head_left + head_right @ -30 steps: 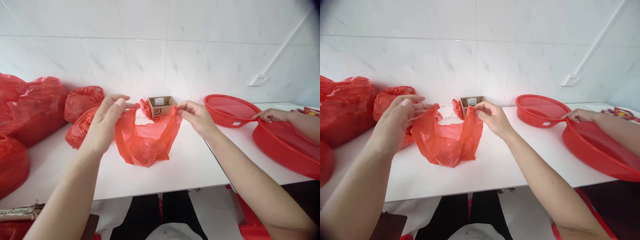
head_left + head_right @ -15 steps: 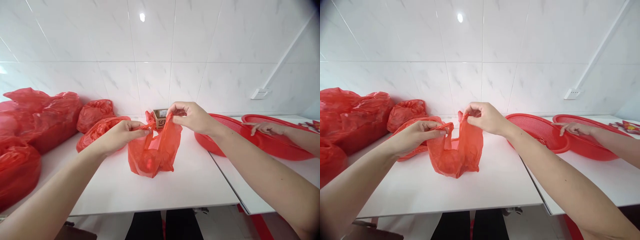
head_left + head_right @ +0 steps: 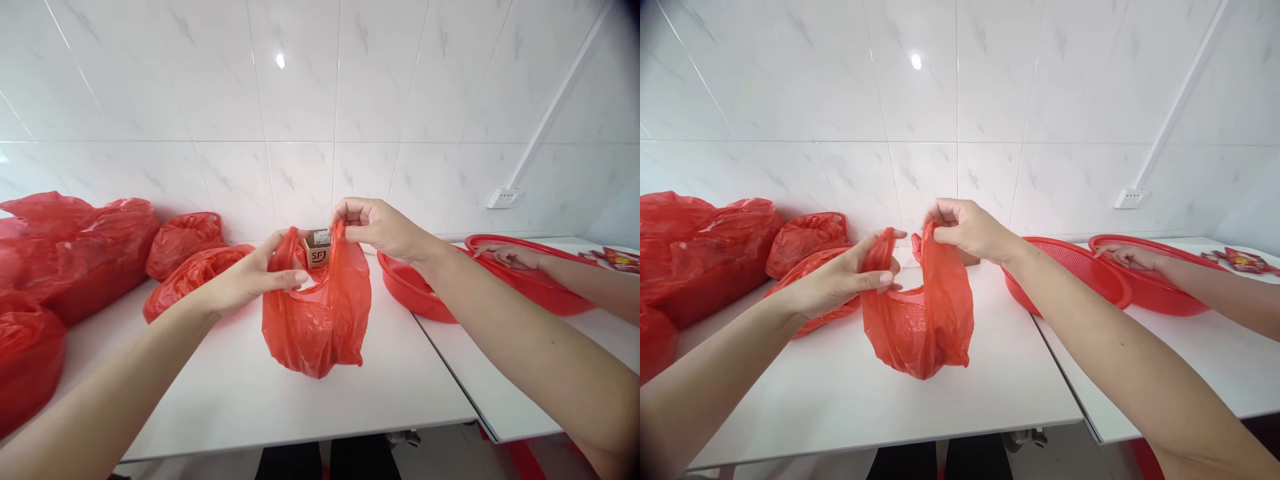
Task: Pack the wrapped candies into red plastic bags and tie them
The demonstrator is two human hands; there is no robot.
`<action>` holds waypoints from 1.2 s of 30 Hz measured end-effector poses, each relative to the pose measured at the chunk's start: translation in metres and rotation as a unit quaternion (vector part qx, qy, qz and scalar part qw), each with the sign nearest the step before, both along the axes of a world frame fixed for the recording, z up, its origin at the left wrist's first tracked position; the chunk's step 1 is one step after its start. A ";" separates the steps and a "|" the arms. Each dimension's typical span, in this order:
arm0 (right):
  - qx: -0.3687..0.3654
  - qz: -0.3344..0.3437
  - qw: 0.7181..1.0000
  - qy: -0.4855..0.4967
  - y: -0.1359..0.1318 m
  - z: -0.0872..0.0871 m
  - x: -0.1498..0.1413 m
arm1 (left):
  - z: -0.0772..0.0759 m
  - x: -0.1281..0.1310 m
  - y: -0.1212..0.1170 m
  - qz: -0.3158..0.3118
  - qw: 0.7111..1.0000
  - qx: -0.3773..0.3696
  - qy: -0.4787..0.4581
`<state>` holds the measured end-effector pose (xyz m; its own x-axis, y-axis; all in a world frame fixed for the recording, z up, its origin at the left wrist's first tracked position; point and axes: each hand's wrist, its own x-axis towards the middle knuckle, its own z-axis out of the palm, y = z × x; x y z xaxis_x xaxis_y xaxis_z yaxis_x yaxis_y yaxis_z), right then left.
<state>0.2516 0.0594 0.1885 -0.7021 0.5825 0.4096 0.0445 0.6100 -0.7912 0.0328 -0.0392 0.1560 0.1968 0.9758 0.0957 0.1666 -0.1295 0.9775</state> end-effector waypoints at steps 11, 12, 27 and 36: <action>0.088 0.020 0.996 0.001 -0.010 -0.002 -0.027 | 0.005 0.024 0.023 0.004 0.998 -0.036 0.050; 0.076 0.003 0.997 0.007 -0.005 -0.008 -0.025 | 0.003 0.023 0.023 0.018 0.998 -0.044 0.032; 0.073 -0.032 0.993 0.093 -0.040 -0.054 -0.019 | 0.006 0.007 0.022 -0.048 0.985 0.054 0.155; -0.210 0.031 0.973 0.094 -0.001 -0.097 -0.039 | -0.023 0.015 0.024 0.145 0.858 0.339 0.357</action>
<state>0.2127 0.0583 0.0917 -0.6765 0.6857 0.2688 -0.1513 0.2277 -0.9619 0.0482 -0.0151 0.1329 0.2003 0.7615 0.6165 0.8128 -0.4805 0.3294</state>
